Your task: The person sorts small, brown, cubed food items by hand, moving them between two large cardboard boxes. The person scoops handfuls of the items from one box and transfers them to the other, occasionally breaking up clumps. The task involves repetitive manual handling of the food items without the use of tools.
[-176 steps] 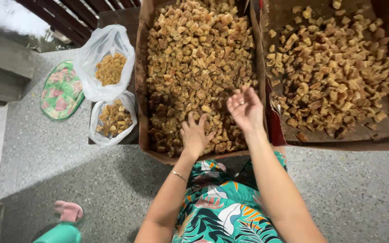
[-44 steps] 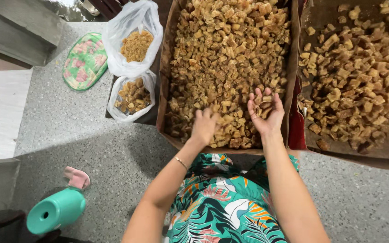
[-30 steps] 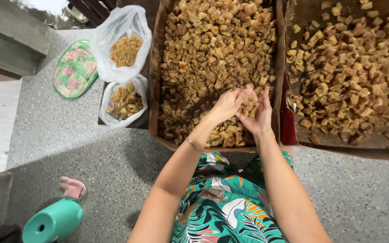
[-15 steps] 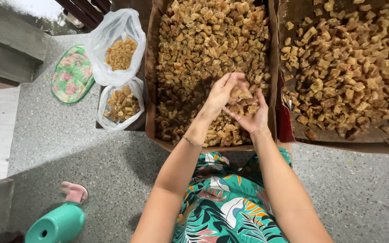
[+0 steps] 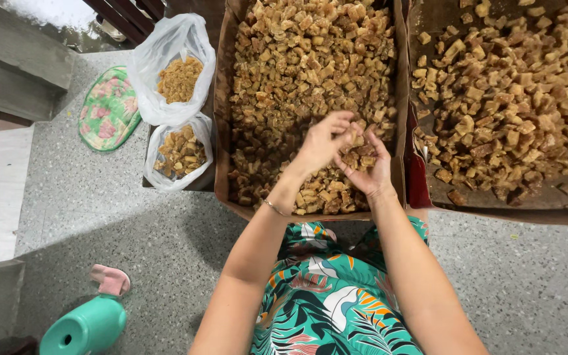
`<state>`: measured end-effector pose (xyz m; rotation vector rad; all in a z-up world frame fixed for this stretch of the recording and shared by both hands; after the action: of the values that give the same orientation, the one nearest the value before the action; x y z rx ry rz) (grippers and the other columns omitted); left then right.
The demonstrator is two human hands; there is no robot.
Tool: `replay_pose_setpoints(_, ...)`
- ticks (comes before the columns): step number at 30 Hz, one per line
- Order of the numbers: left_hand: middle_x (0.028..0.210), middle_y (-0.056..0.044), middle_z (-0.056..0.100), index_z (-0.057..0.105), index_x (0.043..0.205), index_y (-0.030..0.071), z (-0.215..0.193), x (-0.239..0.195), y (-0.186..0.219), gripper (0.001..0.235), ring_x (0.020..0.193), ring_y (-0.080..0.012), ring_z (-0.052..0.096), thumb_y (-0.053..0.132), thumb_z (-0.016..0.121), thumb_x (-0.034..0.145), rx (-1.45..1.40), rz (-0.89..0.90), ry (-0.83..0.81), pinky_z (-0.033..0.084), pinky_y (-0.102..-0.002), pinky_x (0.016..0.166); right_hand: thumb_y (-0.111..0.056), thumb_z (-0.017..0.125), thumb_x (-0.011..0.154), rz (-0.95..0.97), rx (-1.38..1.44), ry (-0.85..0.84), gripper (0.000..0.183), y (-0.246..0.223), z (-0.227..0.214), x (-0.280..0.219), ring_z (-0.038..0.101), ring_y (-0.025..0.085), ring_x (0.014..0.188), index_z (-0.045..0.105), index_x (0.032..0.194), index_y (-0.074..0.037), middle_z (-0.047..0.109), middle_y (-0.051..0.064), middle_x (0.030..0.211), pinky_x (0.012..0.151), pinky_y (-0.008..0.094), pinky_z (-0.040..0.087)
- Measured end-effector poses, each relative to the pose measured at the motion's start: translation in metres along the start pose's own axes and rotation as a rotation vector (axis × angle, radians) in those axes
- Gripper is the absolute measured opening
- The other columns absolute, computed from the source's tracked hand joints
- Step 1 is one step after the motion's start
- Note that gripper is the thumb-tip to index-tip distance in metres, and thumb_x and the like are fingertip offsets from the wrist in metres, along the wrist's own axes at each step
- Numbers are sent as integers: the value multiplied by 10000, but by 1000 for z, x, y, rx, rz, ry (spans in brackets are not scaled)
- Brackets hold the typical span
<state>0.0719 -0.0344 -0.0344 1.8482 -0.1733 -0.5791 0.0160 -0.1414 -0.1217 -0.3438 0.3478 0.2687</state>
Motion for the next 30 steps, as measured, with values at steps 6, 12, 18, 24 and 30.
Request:
replay_pose_setpoints(6,1325,-93,692,607,1361,109,3,1,-7,473,1241,-250,660,-19,656,908,73,115,66,533,-362,1059,-368,619,944,12,-31,47,383,3,-18,6,607,240,1164,635,1257,-146,633,96,1269,936,426,577)
replay_pose_setpoints(12,1354,-108,678,563,1428,133,-1,-9,-2,509,1186,-268,696,-69,564,961,97,190,14,576,-358,1004,-299,656,985,-14,-117,-22,340,6,-26,18,642,203,1031,635,1284,-138,673,73,1209,754,334,559)
replay_pose_setpoints(18,1228,-150,708,603,1392,88,13,-8,2,501,1117,-290,713,-103,598,929,268,375,163,597,-358,1011,-234,652,1013,-64,-121,0,291,2,-22,15,681,179,982,647,1275,-107,702,64,1144,759,317,586)
replay_pose_setpoints(24,1265,-154,681,596,1393,83,13,-5,0,457,1043,-272,724,-51,596,956,223,402,342,633,-364,931,-275,607,1078,-63,92,-77,310,-2,-15,14,688,218,1071,636,1335,-104,695,104,1262,844,356,596)
replay_pose_setpoints(30,1297,-124,717,471,1501,101,13,-8,22,506,965,-235,764,35,529,1003,177,322,83,670,-344,872,-405,503,991,-57,85,31,410,-4,12,-2,684,259,1156,640,1285,-155,666,106,1286,953,462,611)
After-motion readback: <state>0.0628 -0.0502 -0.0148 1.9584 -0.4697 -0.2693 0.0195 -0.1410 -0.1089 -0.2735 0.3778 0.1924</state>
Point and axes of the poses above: each hand's wrist, its own x-axis towards the middle knuckle, its own z-axis out of the palm, y = z × x, the point moved 7 cm from there along x, towards the middle knuckle
